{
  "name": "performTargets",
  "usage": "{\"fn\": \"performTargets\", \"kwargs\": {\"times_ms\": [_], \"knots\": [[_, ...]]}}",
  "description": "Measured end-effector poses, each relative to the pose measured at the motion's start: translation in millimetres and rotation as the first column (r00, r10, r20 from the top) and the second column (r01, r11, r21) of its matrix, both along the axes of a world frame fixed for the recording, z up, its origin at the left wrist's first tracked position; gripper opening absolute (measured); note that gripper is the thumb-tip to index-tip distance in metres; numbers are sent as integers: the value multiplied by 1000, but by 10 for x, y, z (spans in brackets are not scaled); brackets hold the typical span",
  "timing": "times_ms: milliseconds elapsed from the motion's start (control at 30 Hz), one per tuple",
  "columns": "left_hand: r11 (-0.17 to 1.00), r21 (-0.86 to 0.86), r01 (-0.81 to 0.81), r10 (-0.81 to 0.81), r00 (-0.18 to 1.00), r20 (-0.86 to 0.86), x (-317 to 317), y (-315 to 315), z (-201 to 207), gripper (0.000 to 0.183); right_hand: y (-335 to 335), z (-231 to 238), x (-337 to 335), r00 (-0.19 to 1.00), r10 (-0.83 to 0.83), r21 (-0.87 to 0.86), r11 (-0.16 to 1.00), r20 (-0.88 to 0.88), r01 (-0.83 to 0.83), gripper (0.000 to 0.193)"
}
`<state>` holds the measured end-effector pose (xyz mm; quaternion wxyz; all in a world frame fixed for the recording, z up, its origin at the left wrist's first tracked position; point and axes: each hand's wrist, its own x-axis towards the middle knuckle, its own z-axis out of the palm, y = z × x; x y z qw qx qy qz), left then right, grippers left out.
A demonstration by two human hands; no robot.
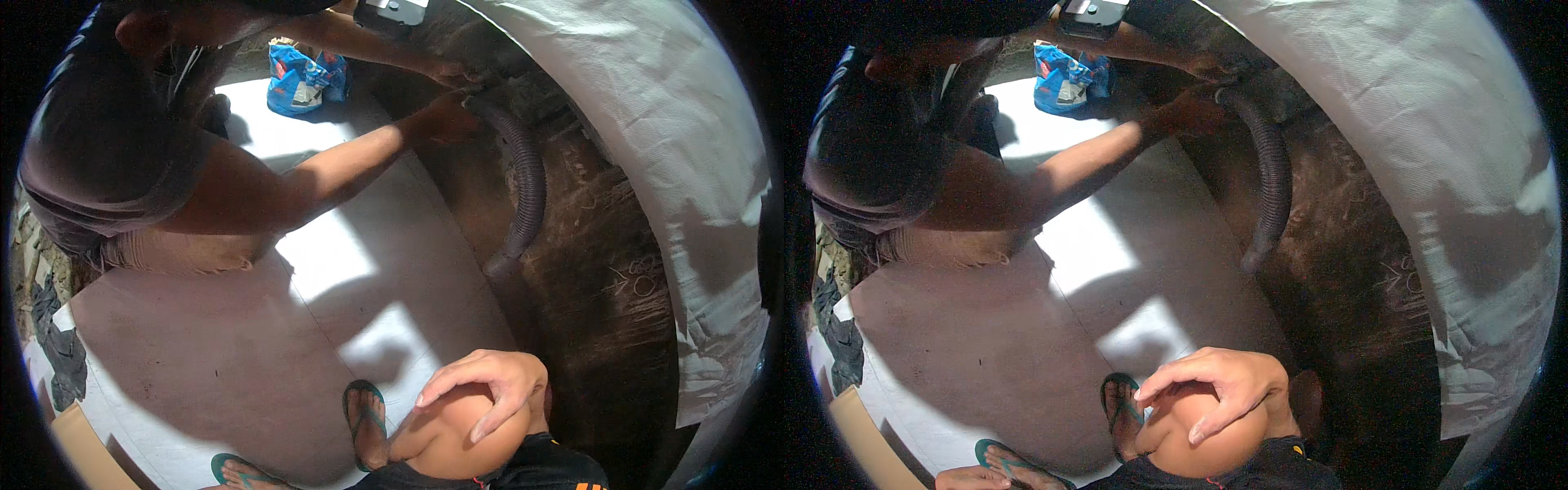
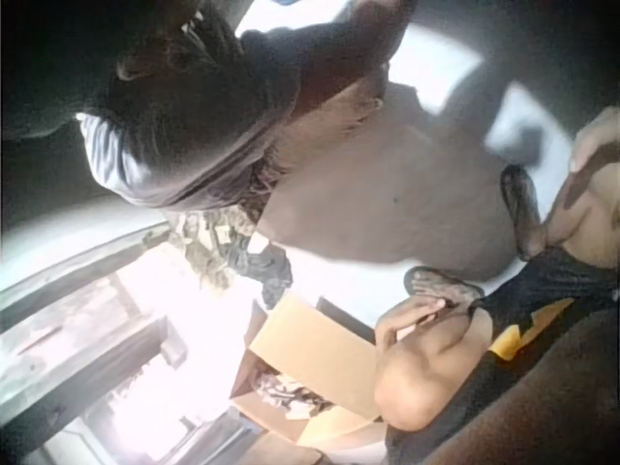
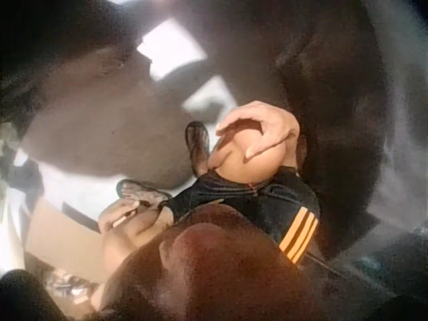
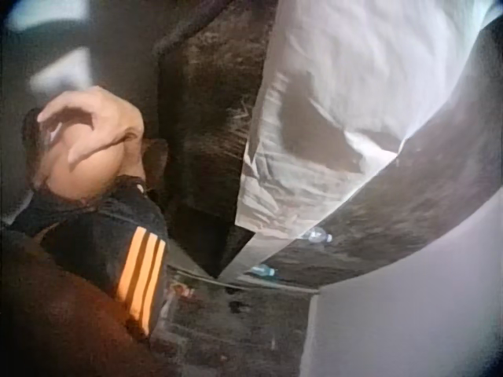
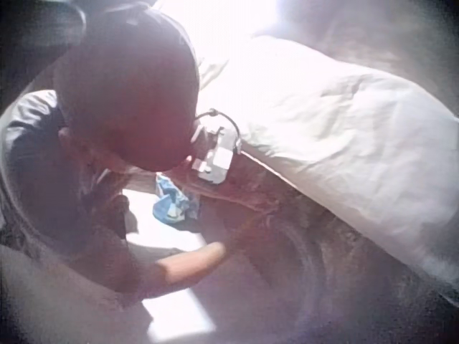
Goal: The person fits rubber seals onto pipe connectors by hand, attaches a flexible drain hose to a plastic pipe fitting, and handles the assembled drain hose.
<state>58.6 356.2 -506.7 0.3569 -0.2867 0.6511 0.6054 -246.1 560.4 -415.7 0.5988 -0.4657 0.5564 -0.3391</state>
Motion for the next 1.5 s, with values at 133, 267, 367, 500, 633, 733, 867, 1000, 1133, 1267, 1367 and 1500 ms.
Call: {"fn": "performTargets", "kwargs": {"times_ms": [133,267,367,500,633,733,867,1000,1133,1267,1367,1500], "knots": [[1000,15,3,-3,1000,2,-29,-9,-37,37,24,-21,-30,1000,6,10,1000,-15,-6,71],[1000,28,1,-1,1000,14,-40,-9,-82,38,-69,74,-65,993,65,18,998,-97,-63,71],[999,33,3,-3,1000,5,-51,-15,-116,39,23,-64,-64,1000,16,6,1000,22,-16,71],[999,40,-2,2,1000,4,-32,-12,-169,40,12,-80,-61,999,0,-6,1000,46,0,71],[999,42,-4,4,1000,3,-18,-23,-225,42,1,-63,-62,1000,28,-28,999,-9,-28,72],[999,34,-17,16,1000,13,4,-27,-265,43,-96,76,-64,995,69,6,998,-75,-69,73],[1000,-10,-29,30,999,33,24,-35,-310,44,-28,22,-61,995,52,-7,999,-87,-53,73],[1000,-15,9,-8,997,70,115,-13,-387,47,-27,45,-41,994,52,-69,996,-91,-59,72],[997,25,72,-74,988,133,243,-22,-537,49,2,102,-66,993,64,-40,997,-103,-68,70],[984,113,138,-160,963,216,472,-67,-770,52,6,86,-77,990,84,-71,993,-114,-93,68],[967,198,163,-212,944,254,631,-103,-926,54,-19,111,-148,991,85,-88,992,-104,-94,66],[887,430,170,-307,911,274,879,-380,-1050,57,18,109,-141,998,-44,-72,997,-53,40,56]]}}
